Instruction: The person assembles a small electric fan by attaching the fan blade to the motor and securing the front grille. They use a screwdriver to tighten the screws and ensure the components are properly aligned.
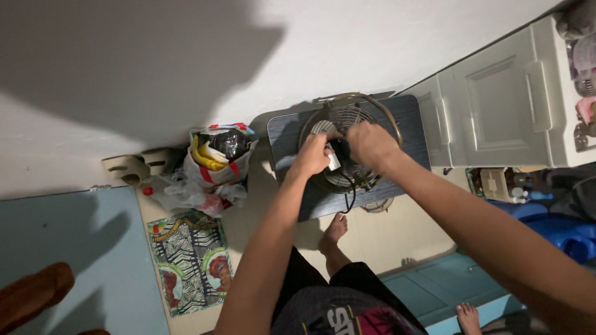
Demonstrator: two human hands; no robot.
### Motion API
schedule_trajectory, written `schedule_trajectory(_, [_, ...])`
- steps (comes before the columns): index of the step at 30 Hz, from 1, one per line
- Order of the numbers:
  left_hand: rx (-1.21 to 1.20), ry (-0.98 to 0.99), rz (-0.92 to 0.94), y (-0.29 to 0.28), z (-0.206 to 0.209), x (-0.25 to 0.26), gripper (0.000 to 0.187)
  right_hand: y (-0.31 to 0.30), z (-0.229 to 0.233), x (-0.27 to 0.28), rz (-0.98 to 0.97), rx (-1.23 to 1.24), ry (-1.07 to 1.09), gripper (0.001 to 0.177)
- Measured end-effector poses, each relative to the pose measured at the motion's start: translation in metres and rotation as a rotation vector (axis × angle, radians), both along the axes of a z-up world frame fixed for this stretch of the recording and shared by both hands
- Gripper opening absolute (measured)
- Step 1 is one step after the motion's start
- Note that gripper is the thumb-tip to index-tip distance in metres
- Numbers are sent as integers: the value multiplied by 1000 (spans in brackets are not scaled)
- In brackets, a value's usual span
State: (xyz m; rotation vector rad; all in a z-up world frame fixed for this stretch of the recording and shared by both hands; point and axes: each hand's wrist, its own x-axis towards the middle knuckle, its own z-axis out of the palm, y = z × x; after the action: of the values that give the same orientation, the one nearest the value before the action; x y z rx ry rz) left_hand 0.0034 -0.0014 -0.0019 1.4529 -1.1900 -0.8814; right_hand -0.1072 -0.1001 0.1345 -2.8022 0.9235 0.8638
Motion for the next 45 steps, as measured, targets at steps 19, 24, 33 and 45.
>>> schedule_trajectory(19, [202,-24,-27,-1,18,4,59,-2,3,11,-195,-17,54,29])
schedule_trajectory(24, [63,0,-13,-1,8,0,61,6,11,3,205,-197,13,33])
schedule_trajectory(33, [196,-200,55,3,2,-6,48,7,30,-1,-178,31,-73,34])
schedule_trajectory(45, [364,163,262,31,-19,14,70,-27,41,-30,-409,144,-273,33])
